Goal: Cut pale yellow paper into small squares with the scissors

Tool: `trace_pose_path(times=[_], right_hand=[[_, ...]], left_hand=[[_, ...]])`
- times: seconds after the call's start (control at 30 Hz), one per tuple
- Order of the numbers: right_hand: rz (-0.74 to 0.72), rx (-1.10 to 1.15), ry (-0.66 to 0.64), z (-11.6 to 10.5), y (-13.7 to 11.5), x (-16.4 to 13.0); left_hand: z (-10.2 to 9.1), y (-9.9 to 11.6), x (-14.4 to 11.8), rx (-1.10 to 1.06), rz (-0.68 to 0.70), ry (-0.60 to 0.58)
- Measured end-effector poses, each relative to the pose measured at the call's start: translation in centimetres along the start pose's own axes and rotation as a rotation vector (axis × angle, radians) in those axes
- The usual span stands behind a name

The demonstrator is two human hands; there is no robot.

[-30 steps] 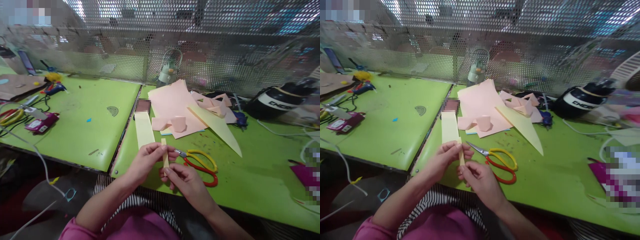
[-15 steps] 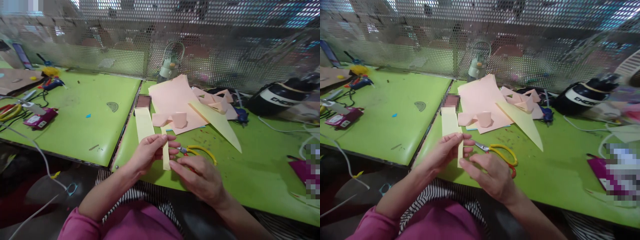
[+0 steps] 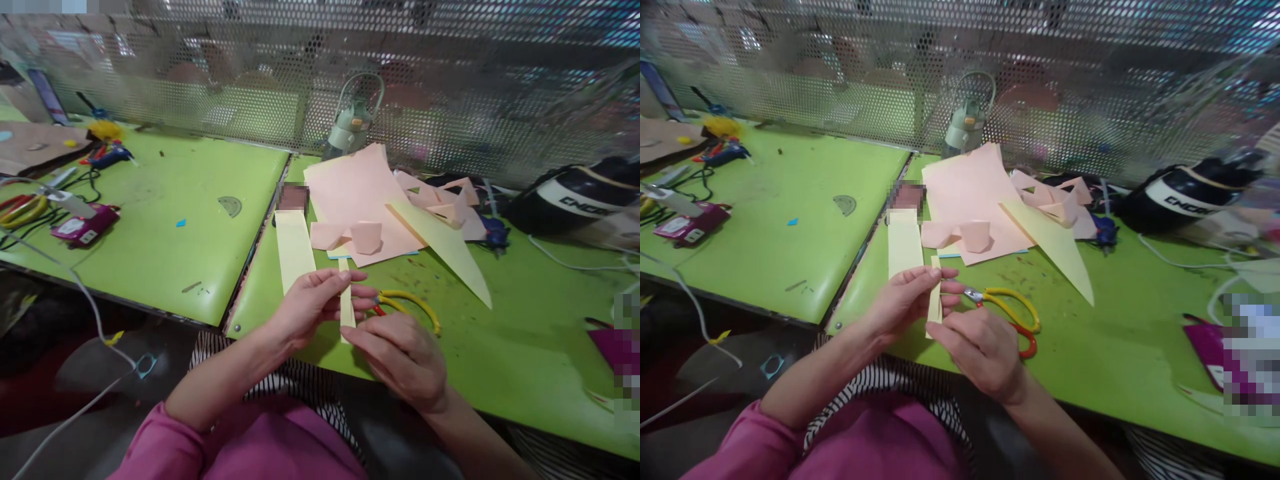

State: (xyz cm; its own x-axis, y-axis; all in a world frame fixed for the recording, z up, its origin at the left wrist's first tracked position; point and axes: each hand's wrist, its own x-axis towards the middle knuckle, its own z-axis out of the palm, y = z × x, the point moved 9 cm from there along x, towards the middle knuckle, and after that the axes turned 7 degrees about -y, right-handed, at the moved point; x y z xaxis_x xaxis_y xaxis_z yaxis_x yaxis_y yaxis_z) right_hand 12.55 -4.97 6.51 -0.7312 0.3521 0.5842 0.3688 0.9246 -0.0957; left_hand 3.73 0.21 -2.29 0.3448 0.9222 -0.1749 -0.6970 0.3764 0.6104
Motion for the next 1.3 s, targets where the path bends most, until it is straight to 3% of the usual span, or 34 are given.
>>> trace_pose_path(times=[0.6, 1.13, 1.3], right_hand=[[0.071, -0.008, 0.067, -0.6, 0.3, 0.0], [-0.121, -0.12, 0.082, -1.4, -1.8, -0.6], [-0.189, -0.128, 0.102, -1.7, -2.5, -0.6]], left_hand=[[-0.3, -0.1, -0.1, 0.092, -0.023, 0.01], [-0.4, -0.2, 0.2, 0.085, -0.026, -0.006], [-0.9, 0.2, 0.1, 0.091, -0.04, 0.056]])
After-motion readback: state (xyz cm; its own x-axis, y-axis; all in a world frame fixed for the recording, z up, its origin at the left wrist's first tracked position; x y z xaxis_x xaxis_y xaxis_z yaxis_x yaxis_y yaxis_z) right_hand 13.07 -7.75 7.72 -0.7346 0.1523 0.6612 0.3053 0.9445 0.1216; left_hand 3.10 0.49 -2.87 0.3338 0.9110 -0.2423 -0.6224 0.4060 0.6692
